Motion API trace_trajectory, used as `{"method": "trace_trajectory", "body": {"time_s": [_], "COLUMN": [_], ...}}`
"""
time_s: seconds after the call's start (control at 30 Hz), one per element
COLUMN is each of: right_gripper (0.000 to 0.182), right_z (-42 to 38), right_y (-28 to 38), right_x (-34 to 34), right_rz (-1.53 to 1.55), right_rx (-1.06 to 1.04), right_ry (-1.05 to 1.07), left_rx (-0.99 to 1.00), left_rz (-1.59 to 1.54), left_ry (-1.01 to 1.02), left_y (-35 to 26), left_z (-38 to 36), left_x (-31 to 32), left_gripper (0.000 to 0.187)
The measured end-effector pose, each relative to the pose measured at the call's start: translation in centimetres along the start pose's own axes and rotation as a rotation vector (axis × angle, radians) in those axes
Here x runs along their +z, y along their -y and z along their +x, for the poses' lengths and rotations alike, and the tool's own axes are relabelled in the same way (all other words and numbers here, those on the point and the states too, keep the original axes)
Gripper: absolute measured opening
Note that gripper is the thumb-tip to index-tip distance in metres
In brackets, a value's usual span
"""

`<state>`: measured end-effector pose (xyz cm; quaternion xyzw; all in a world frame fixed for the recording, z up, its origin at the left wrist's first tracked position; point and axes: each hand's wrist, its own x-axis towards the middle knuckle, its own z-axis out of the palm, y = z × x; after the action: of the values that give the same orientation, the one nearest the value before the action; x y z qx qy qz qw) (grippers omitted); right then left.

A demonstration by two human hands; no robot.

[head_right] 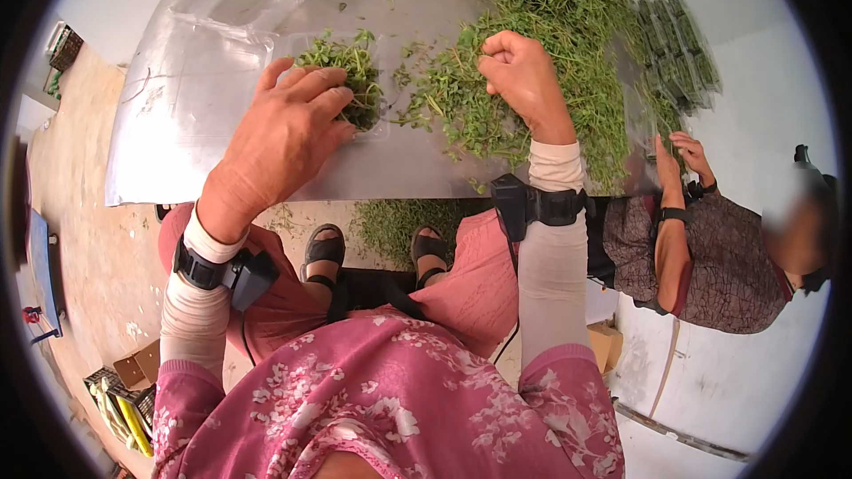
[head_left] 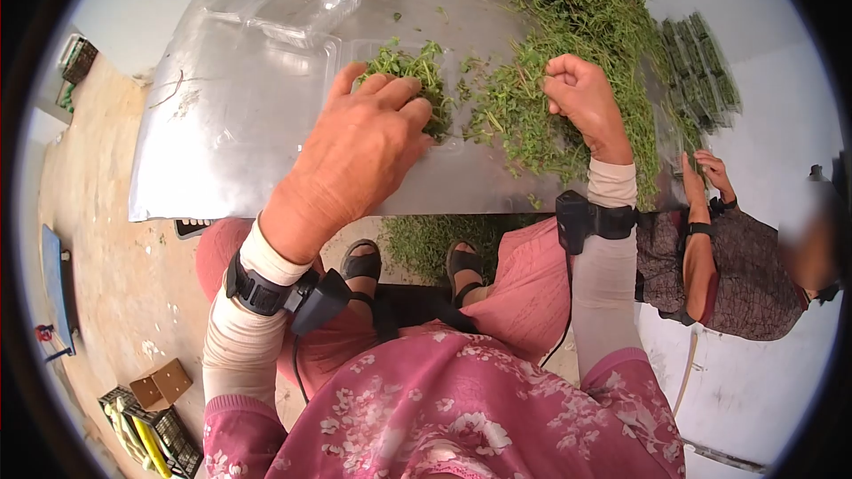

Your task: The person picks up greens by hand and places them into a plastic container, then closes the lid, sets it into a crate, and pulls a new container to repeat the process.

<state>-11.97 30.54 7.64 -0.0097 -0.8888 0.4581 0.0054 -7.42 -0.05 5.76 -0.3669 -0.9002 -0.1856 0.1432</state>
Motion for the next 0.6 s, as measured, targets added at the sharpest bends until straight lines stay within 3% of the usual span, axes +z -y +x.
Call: {"method": "trace_trajectory", "body": {"time_s": [0.1,0.23,0.47,0.6], "right_gripper": [0.018,0.018,0.025,0.034], "right_z": [-0.4,-1.1,-0.7,-1.5], "right_y": [1.3,4.2,8.2,9.5], "right_x": [0.7,1.8,5.9,7.4], "right_rz": [0.102,0.213,0.182,0.025], "right_rx": [-0.016,-0.039,-0.157,-0.078], "right_ry": [-0.01,0.029,0.104,0.31], "left_rx": [0.021,-0.076,-0.155,-0.177], "left_rz": [-0.019,0.017,0.033,0.044], "left_ry": [-0.327,-0.38,-0.302,-0.229], "left_y": [1.4,3.2,3.7,3.9], "left_z": [0.3,0.0,-0.6,-0.9], "left_x": [0.7,-1.3,-2.0,-2.3], "left_gripper": [0.008,0.004,0.008,0.003]}}
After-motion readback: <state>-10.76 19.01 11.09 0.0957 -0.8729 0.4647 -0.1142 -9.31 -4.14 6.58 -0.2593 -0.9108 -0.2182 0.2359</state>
